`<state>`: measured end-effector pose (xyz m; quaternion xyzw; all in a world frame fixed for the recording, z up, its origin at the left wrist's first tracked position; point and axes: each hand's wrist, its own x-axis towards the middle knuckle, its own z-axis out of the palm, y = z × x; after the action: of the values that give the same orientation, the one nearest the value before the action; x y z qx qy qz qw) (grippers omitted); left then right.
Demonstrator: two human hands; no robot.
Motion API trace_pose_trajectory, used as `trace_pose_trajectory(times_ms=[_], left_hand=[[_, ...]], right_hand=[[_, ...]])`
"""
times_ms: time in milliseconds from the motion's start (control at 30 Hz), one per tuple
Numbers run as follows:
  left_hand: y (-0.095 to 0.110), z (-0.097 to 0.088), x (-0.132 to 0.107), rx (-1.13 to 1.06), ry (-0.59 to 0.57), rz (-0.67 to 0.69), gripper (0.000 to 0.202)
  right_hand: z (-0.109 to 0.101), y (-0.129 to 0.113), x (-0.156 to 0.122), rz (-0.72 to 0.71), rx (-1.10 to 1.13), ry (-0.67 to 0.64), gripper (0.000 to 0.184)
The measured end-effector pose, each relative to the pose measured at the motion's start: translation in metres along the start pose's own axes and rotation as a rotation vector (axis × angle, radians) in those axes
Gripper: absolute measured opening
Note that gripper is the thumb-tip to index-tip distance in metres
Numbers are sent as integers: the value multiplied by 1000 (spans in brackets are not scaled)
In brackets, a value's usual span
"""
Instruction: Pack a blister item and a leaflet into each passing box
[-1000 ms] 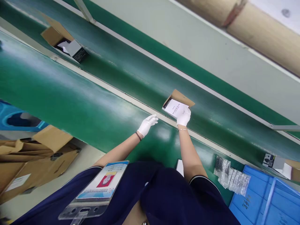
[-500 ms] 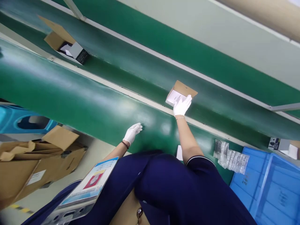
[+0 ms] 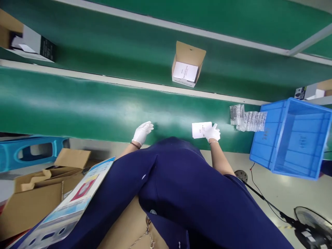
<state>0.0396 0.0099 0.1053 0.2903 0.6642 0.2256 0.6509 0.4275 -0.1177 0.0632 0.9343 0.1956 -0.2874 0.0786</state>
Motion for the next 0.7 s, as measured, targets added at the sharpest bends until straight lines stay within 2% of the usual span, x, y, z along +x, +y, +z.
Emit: trace_pose_trajectory(times_ms=[67,167,200,267,300,400,467,500,533,600,633,700], left_hand=[[1,6,3,15,-23,13,41],[5,14,6,47,-60,15,41],[7,16,6,58,-70,12,41],[10,21,6,83,-102,16,41],[11,24,5,101,-137,25,42],[11,46,-2,112,-336,24,54],[10,68,-7,85,-497,-25,64],[9,78,-10,74,-534,-52,63],[8,88,-12,70,-534,-69,57],[6,100,-12,68,-437,-77,40],[6,100,-11,54,-370,-71,34],[5,91,-6,-13,-285,-48,31]], right_hand=[[8,3,2,26,118,31,95],[7,4,9,19,241,97,52],[5,3,10,7,253,135,42],[-1,-3,6,-37,340,191,35],[-3,-9,0,-73,448,179,35],[-3,-36,-30,-207,846,-45,37],[2,-58,-53,-313,955,-183,36],[4,-69,-63,-369,939,-223,35],[5,-79,-69,-418,898,-248,33],[2,-91,-67,-470,813,-254,37],[-2,-93,-58,-472,765,-208,41],[-17,-88,-29,-452,629,4,42]])
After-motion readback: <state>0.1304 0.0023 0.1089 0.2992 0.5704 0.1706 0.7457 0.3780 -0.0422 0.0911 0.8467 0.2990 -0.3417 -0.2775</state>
